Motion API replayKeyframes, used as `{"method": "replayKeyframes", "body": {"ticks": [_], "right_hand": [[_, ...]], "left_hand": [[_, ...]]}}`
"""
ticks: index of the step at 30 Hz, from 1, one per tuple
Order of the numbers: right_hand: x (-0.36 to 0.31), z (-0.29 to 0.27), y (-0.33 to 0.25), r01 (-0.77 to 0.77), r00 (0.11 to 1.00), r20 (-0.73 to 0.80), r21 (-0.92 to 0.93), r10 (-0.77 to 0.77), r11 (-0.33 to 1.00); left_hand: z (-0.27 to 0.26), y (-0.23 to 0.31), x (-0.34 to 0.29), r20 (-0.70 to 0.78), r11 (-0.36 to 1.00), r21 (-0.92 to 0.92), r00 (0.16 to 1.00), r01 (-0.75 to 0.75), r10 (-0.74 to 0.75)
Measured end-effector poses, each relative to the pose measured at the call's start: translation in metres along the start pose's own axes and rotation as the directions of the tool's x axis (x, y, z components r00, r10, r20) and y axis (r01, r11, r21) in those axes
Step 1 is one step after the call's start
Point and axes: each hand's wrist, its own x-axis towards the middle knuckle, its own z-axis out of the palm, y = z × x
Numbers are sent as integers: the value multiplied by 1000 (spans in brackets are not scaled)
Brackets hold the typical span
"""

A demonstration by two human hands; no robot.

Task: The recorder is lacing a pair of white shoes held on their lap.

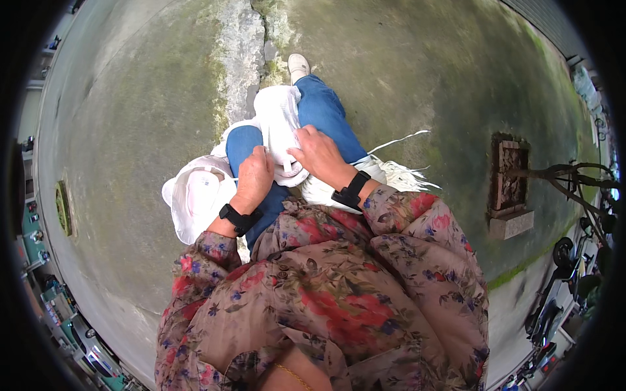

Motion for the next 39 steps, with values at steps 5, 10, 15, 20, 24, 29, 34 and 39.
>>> {"method": "replayKeyframes", "body": {"ticks": [5,10,15,20,24,29,34,39], "right_hand": [[-1,-38,21,-102,990,112,166,84,981],[-34,-74,35,45,901,434,-111,8,993],[-49,-70,27,66,945,327,-240,17,968],[-47,-75,37,-16,920,380,-209,96,978],[-22,-91,20,74,960,260,118,-103,990],[20,-153,-23,-77,995,-35,349,95,934],[30,-182,-10,-61,941,-305,273,146,960],[13,-180,45,-252,912,-338,-15,232,968]], "left_hand": [[-30,11,3,-73,996,-3,994,-85,85],[-13,26,12,157,896,-368,933,-249,324],[32,57,19,284,831,-491,854,-262,437],[34,69,27,297,840,-496,867,-219,401],[17,64,32,261,787,-575,861,-224,436],[-91,54,42,476,589,-766,843,258,250],[-158,8,21,435,520,-786,897,334,81],[-144,-31,0,474,517,-750,880,412,-15]]}}
